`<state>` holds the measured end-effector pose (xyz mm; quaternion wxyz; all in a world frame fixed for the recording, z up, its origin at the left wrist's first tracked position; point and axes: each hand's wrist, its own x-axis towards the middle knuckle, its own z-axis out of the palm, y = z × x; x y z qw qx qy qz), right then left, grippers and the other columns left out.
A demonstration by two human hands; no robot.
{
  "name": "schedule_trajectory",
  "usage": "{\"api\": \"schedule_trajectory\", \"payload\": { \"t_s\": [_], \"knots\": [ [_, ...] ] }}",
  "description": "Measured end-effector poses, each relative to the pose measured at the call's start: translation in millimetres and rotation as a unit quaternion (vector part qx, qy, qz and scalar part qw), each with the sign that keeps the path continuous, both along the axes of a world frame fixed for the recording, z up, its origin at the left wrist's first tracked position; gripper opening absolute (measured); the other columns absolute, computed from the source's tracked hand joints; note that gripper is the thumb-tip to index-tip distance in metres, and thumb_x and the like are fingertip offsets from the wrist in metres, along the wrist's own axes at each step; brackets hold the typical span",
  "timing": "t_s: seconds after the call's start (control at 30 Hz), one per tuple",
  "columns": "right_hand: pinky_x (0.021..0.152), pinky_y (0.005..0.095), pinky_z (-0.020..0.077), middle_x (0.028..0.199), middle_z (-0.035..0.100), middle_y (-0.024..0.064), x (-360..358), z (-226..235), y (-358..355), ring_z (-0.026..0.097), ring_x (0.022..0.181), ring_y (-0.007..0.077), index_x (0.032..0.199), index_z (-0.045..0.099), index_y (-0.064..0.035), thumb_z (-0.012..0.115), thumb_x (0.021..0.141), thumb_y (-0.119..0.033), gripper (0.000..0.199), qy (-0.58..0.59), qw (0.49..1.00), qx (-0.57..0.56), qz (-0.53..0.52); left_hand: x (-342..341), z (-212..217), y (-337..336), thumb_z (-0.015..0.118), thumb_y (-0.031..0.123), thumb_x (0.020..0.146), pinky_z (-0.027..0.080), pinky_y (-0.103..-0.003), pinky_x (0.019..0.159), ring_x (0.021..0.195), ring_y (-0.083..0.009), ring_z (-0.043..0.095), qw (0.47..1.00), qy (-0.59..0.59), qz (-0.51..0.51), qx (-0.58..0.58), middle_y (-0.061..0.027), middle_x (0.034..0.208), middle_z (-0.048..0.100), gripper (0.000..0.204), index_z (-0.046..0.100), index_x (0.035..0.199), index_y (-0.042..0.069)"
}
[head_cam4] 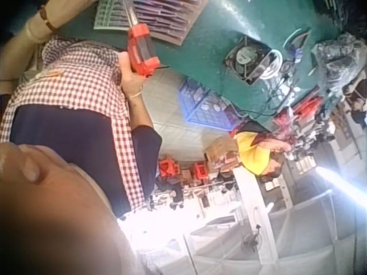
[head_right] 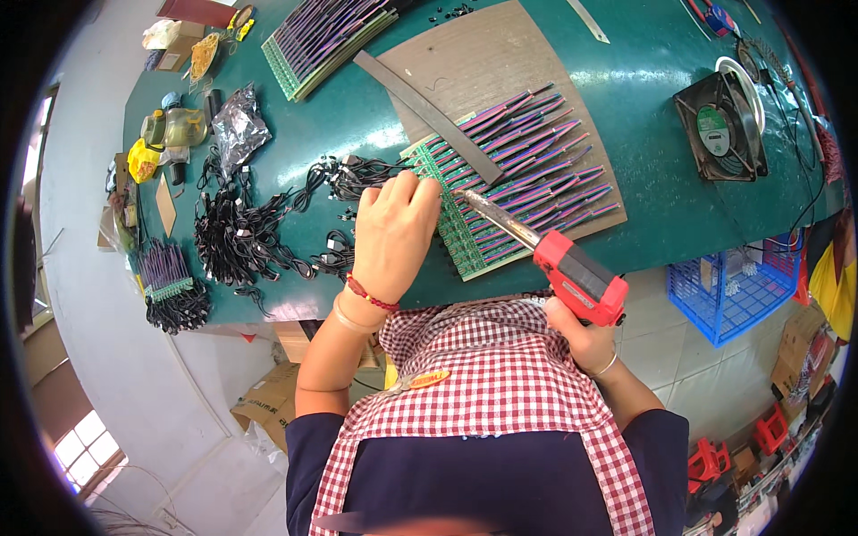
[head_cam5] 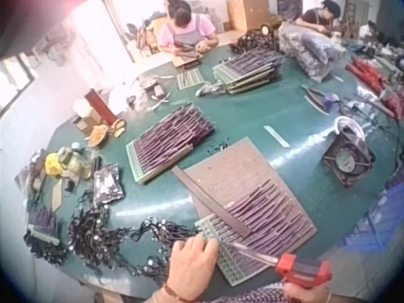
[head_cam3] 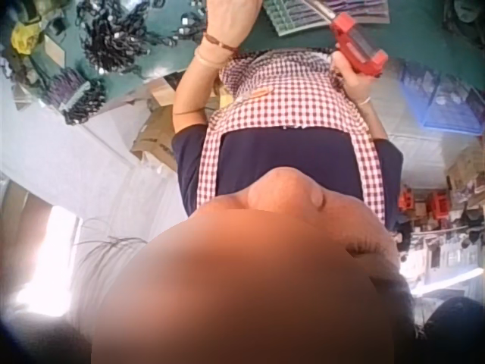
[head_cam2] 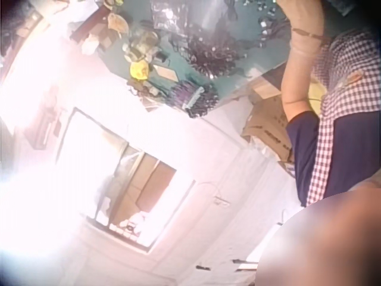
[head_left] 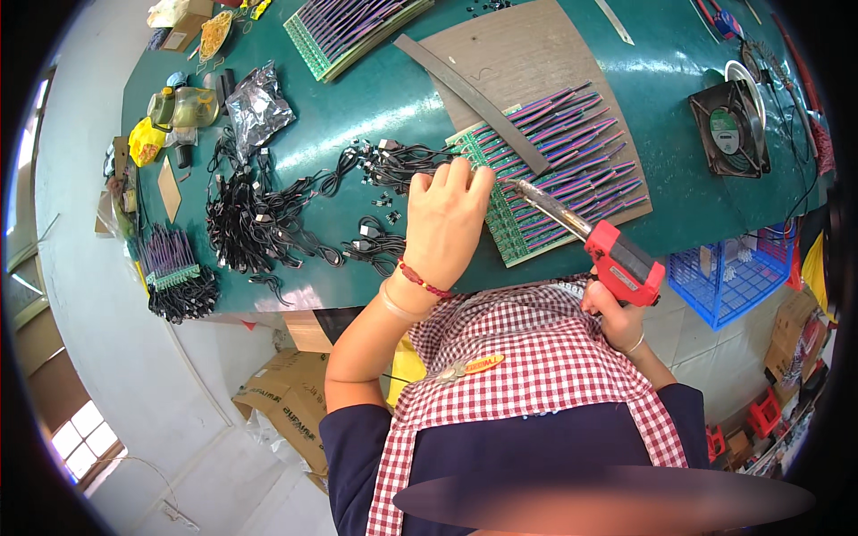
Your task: The person solders wiring harnesses to LED circuit boards using a soldering iron and solder wire.
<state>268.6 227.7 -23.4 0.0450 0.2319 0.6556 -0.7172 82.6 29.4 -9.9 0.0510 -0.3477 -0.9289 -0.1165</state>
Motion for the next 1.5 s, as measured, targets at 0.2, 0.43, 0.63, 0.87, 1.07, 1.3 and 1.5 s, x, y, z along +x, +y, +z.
{"api": "schedule_trajectory", "payload": {
  "t_s": [0.2,0.43,0.63,0.87,1.07,1.3,1.5],
  "knots": [
    [0.056,0.0279,0.0440,0.063,0.053,0.0061,-11,7,5,0.050,0.055,0.0132,0.105,0.049,0.0031,0.054,0.089,-0.008,0.021,0.031,0.998,-0.022,-0.054,-16,4,-7,0.059,0.013,0.073,0.041,-0.031,0.062,0.072,-0.0163,0.054,0.993,0.001,-0.114,-0.034,-0.0027,0.077,0.048,0.008,0.053,0.079,0.012],
    [0.056,0.0273,0.0434,0.064,0.053,0.0065,-12,8,6,0.049,0.055,0.0128,0.106,0.049,0.0028,0.054,0.089,-0.008,0.021,0.047,0.996,-0.040,-0.063,-24,-10,-5,0.061,0.011,0.073,0.041,-0.028,0.053,0.066,-0.0130,0.053,0.984,0.079,-0.154,-0.051,-0.0019,0.071,0.046,0.013,0.049,0.070,0.011],
    [0.055,0.0265,0.0430,0.064,0.053,0.0064,-12,8,4,0.049,0.055,0.0127,0.107,0.049,0.0022,0.054,0.089,-0.008,0.021,0.042,0.996,-0.045,-0.060,-14,-13,6,0.064,0.009,0.072,0.038,-0.030,0.053,0.063,-0.0156,0.051,0.991,0.093,-0.094,0.026,-0.0029,0.067,0.043,0.018,0.047,0.068,0.009],
    [0.056,0.0281,0.0433,0.064,0.052,0.0059,-12,8,6,0.048,0.055,0.0124,0.107,0.049,0.0029,0.054,0.089,-0.007,0.021,0.049,0.996,-0.044,-0.062,-7,-18,12,0.064,0.006,0.070,0.037,-0.033,0.054,0.063,-0.0200,0.050,0.992,0.099,-0.029,0.078,-0.0049,0.067,0.044,0.016,0.048,0.069,0.007],
    [0.056,0.0285,0.0432,0.064,0.051,0.0059,-13,8,6,0.047,0.055,0.0122,0.107,0.048,0.0033,0.053,0.089,-0.007,0.022,0.046,0.995,-0.050,-0.073,-2,-17,12,0.062,0.005,0.069,0.037,-0.033,0.054,0.064,-0.0214,0.050,0.992,0.058,-0.006,0.108,-0.0056,0.067,0.045,0.014,0.049,0.067,0.006],
    [0.057,0.0286,0.0433,0.065,0.051,0.0064,-11,8,7,0.046,0.055,0.0120,0.107,0.048,0.0028,0.053,0.088,-0.007,0.022,0.045,0.995,-0.049,-0.075,0,-7,16,0.062,0.006,0.069,0.038,-0.036,0.062,0.065,-0.0234,0.050,0.998,0.029,0.017,0.062,-0.0062,0.064,0.046,0.014,0.049,0.065,0.007],
    [0.058,0.0287,0.0435,0.065,0.051,0.0061,-9,6,9,0.046,0.056,0.0117,0.108,0.048,0.0021,0.053,0.089,-0.007,0.022,0.045,0.995,-0.038,-0.076,11,5,11,0.066,0.013,0.074,0.038,-0.036,0.073,0.079,-0.0220,0.053,0.999,0.006,0.052,-0.006,-0.0060,0.080,0.052,0.016,0.053,0.079,0.007]
  ]
}}
